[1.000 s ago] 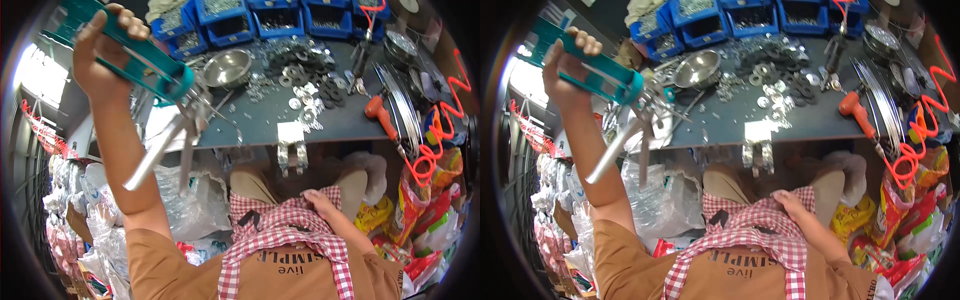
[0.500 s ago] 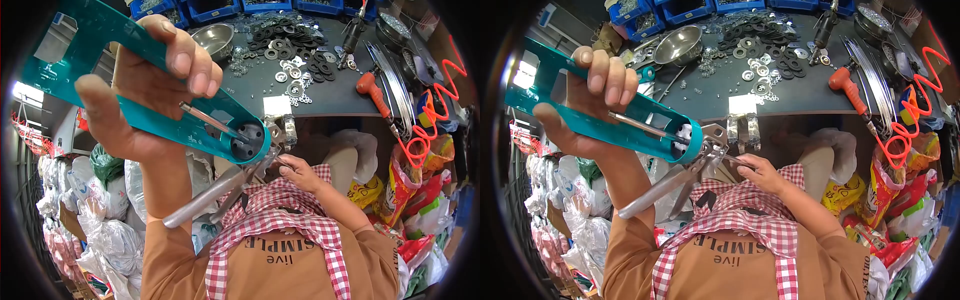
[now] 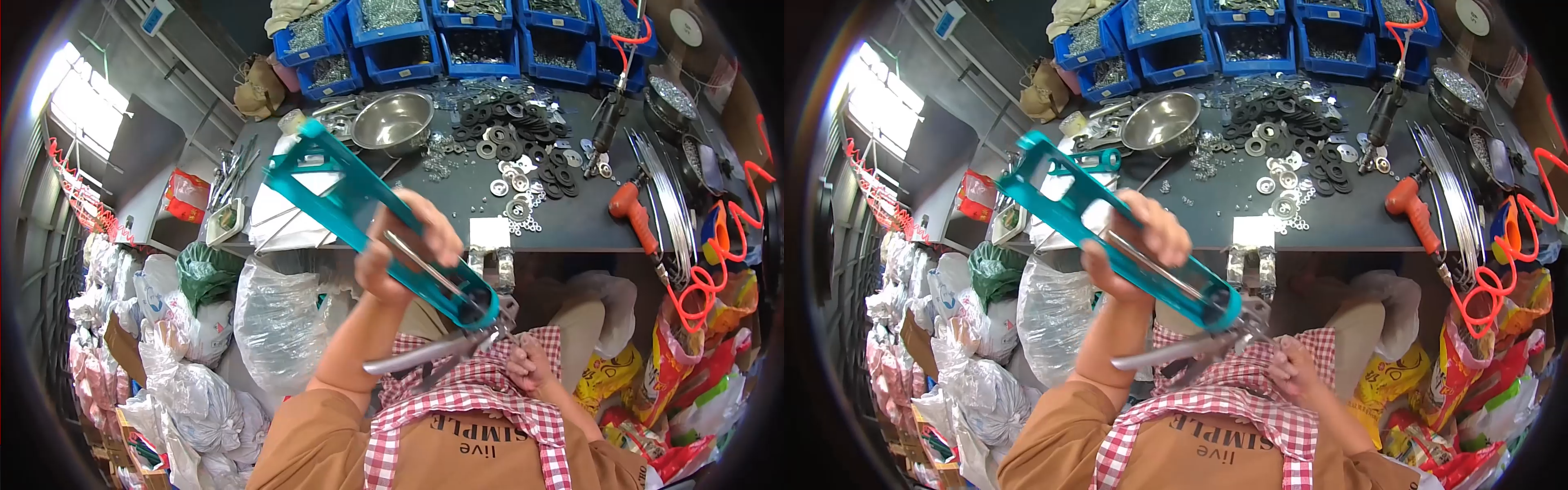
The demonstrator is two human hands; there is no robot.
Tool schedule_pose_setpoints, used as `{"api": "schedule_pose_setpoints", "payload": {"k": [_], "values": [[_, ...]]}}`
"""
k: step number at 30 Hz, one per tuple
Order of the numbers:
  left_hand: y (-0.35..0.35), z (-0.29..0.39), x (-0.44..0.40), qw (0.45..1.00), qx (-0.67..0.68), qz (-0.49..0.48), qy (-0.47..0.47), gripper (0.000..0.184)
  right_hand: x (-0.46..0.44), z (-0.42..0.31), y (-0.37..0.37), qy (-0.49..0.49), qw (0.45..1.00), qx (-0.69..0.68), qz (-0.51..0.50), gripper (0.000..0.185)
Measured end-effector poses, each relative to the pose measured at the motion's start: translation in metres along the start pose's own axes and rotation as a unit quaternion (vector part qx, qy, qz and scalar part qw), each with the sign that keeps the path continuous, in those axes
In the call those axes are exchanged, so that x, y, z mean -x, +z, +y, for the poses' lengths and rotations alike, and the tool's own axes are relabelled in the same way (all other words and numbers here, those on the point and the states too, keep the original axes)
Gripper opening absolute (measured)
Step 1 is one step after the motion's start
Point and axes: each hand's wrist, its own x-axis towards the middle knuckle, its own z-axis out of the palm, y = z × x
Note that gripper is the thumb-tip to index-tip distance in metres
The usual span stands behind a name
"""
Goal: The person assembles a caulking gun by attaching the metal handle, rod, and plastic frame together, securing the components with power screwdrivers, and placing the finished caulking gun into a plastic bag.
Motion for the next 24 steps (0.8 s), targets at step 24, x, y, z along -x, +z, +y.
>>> {"api": "schedule_pose_setpoints", "payload": {"k": [24], "values": [[-0.003,-0.059,0.0,0.957,-0.253,0.088,-0.109,0.038,-0.121,-0.165,0.095,-0.459,0.249,0.851,-0.054,0.021]]}}
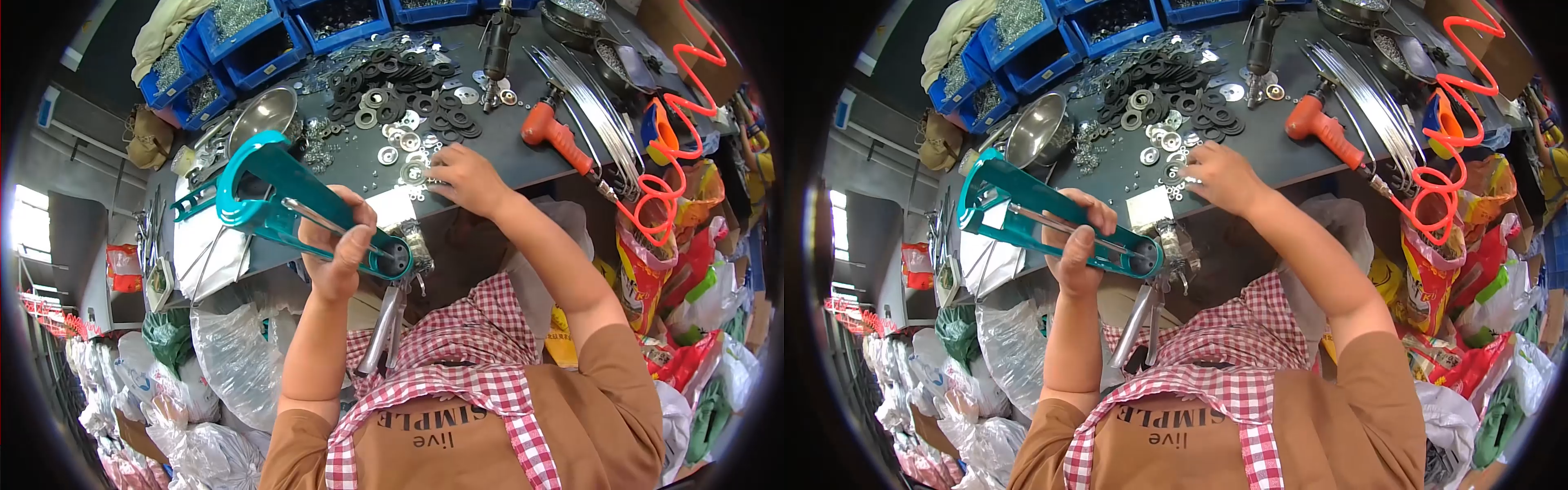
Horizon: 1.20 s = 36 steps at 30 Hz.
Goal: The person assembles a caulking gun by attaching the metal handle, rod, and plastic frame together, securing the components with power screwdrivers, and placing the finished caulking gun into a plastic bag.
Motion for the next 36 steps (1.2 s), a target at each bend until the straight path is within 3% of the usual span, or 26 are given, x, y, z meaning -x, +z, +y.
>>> {"api": "schedule_pose_setpoints", "payload": {"k": [2,5,8,11,13,15,20,23,25,30,32,33,34,36], "values": [[-0.006,-0.01,0.001,1.0,0.014,0.006,0.001,0.037,-0.01,0.008,0.007,-0.039,0.997,0.045,-0.041,0.026],[-0.009,-0.016,0.004,0.999,0.023,0.016,0.036,0.037,-0.022,0.008,0.013,0.024,0.999,0.021,-0.04,0.041],[-0.004,-0.022,0.006,0.999,0.004,0.022,0.035,0.037,-0.034,0.007,0.011,0.083,0.99,0.071,-0.087,0.041],[0.001,-0.025,0.007,0.994,-0.103,-0.015,0.043,0.037,-0.035,0.013,0.026,0.13,0.986,0.056,-0.085,0.035],[0.002,-0.024,0.007,0.996,-0.085,-0.017,0.036,0.037,-0.041,0.014,0.027,0.169,0.98,0.047,-0.091,0.032],[0.001,-0.023,0.006,0.997,-0.07,-0.017,0.03,0.037,-0.051,0.017,0.023,0.272,0.949,-0.012,-0.158,0.026],[0.003,-0.023,0.009,0.997,-0.069,-0.012,0.022,0.039,-0.057,0.034,-0.001,0.294,0.954,-0.021,-0.06,0.028],[0.004,-0.022,0.008,0.998,-0.061,-0.011,0.019,0.039,-0.041,0.062,-0.024,0.291,0.955,-0.005,-0.051,0.024],[0.004,-0.023,0.007,0.998,-0.063,-0.01,0.019,0.039,-0.03,0.062,-0.043,0.431,0.889,-0.111,-0.112,0.021],[0.002,-0.025,0.006,0.998,-0.055,-0.014,0.013,0.04,0.0,0.069,-0.036,0.391,0.911,-0.121,-0.039,0.017],[0.002,-0.025,0.005,0.998,-0.05,-0.021,0.023,0.04,0.007,0.07,-0.034,0.263,0.958,-0.112,0.037,0.015],[0.002,-0.025,0.006,0.999,-0.045,-0.016,0.022,0.04,0.007,0.069,-0.038,0.332,0.93,-0.154,-0.011,0.025],[0.003,-0.026,0.006,0.999,-0.044,-0.017,0.022,0.04,0.009,0.068,-0.036,0.333,0.93,-0.154,-0.011,0.025],[0.004,-0.026,0.006,0.999,-0.038,-0.014,0.031,0.04,0.012,0.067,-0.029,0.213,0.977,-0.006,0.029,0.042]]}}
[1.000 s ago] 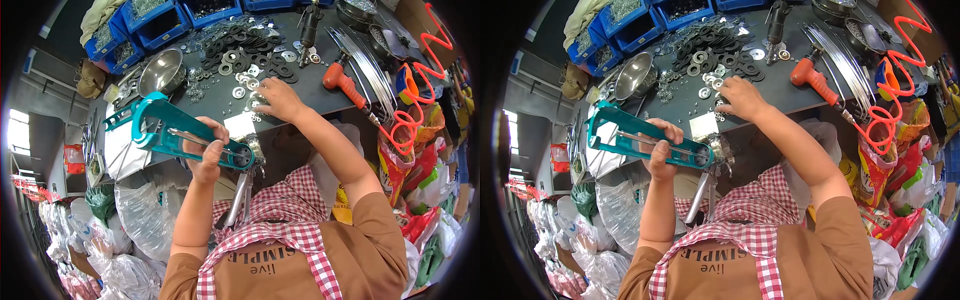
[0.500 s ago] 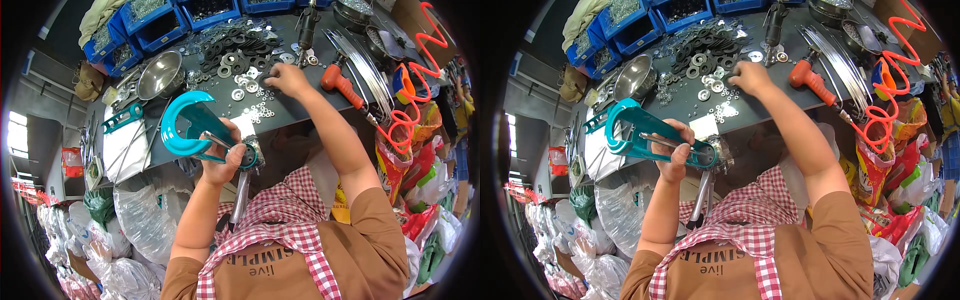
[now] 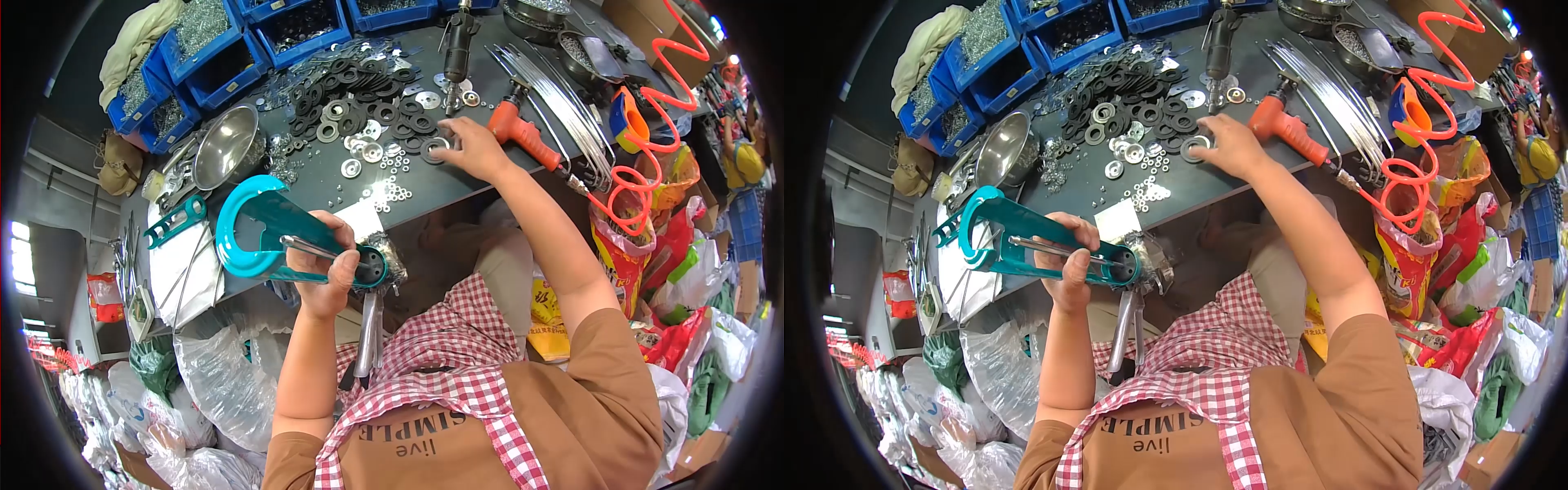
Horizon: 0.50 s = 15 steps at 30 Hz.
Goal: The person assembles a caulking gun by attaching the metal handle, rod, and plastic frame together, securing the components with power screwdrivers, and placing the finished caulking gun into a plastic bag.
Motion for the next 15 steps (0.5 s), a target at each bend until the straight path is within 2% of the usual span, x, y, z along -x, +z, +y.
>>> {"api": "schedule_pose_setpoints", "payload": {"k": [1,6,8,11,15], "values": [[0.0,0.0,0.0,1.0,0.0,0.0,0.0,0.04,0.001,-0.001,0.002,0.003,0.999,0.038,-0.024,0.057],[0.001,-0.001,0.0,1.0,0.014,-0.004,0.009,0.04,-0.002,-0.008,0.002,0.063,0.987,0.111,-0.101,0.06],[0.001,-0.002,-0.001,1.0,0.012,0.0,0.013,0.04,-0.001,0.002,-0.004,0.01,0.988,0.052,-0.143,0.056],[0.002,0.0,0.0,1.0,0.016,0.005,0.008,0.04,-0.004,0.02,0.0,-0.028,0.988,0.042,-0.147,0.047],[0.003,0.001,0.0,1.0,0.014,0.009,0.001,0.041,0.001,-0.008,0.004,0.009,0.989,0.109,-0.1,0.034]]}}
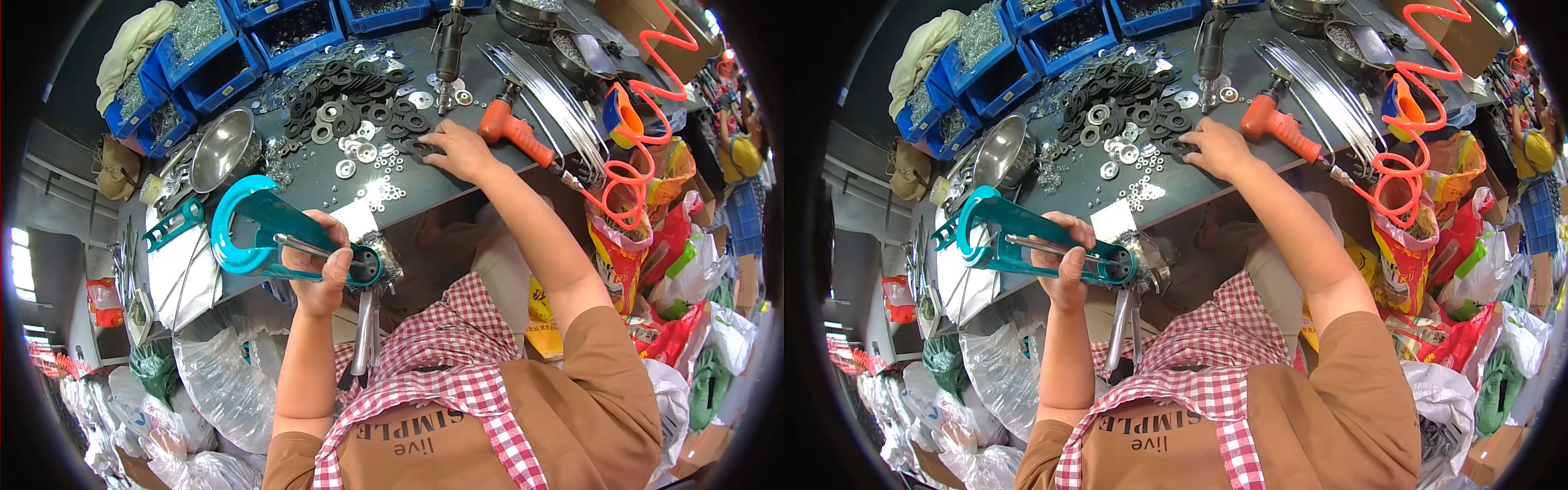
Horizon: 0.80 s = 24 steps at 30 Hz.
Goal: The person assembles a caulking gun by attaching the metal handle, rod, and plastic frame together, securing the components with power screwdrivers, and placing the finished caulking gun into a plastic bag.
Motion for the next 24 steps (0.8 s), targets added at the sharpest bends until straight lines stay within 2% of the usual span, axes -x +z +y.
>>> {"api": "schedule_pose_setpoints", "payload": {"k": [4,6,11,13,15,17,19,21,22,23,24], "values": [[0.0,0.001,0.0,1.0,-0.012,-0.004,0.004,0.04,-0.001,0.002,0.009,0.003,0.998,-0.008,0.057,0.029],[-0.002,0.001,0.001,1.0,-0.025,-0.007,0.006,0.04,0.004,0.01,0.003,-0.026,0.994,-0.041,0.094,0.025],[-0.003,0.001,0.003,0.999,-0.031,-0.004,-0.014,0.039,0.011,0.017,-0.01,-0.025,0.993,-0.076,0.083,0.021],[-0.004,0.0,0.003,1.0,-0.025,-0.002,-0.018,0.04,0.01,0.016,-0.015,-0.083,0.988,-0.061,0.117,0.019],[-0.004,0.0,0.004,1.0,-0.026,0.0,-0.015,0.04,0.009,0.004,-0.026,-0.094,0.99,-0.029,0.098,0.014],[-0.004,-0.001,0.003,1.0,-0.022,-0.006,-0.016,0.04,0.012,-0.032,-0.049,-0.161,0.963,-0.117,0.18,0.01],[-0.009,-0.004,0.004,0.999,-0.013,-0.027,-0.019,0.04,0.019,-0.098,-0.081,-0.252,0.913,-0.208,0.244,0.01],[-0.011,-0.007,0.006,0.999,-0.018,-0.029,-0.017,0.043,0.026,-0.144,-0.106,-0.384,0.846,-0.22,0.298,0.015],[-0.003,0.004,0.007,0.999,-0.036,0.005,-0.028,0.048,0.026,-0.159,-0.11,-0.42,0.829,-0.2,0.31,0.018],[-0.017,-0.01,0.009,0.997,-0.054,-0.046,-0.002,0.053,0.025,-0.169,-0.112,-0.455,0.81,-0.178,0.323,0.021],[-0.016,-0.01,0.008,0.998,-0.038,-0.048,0.019,0.053,0.02,-0.174,-0.108,-0.482,0.803,-0.151,0.317,0.026]]}}
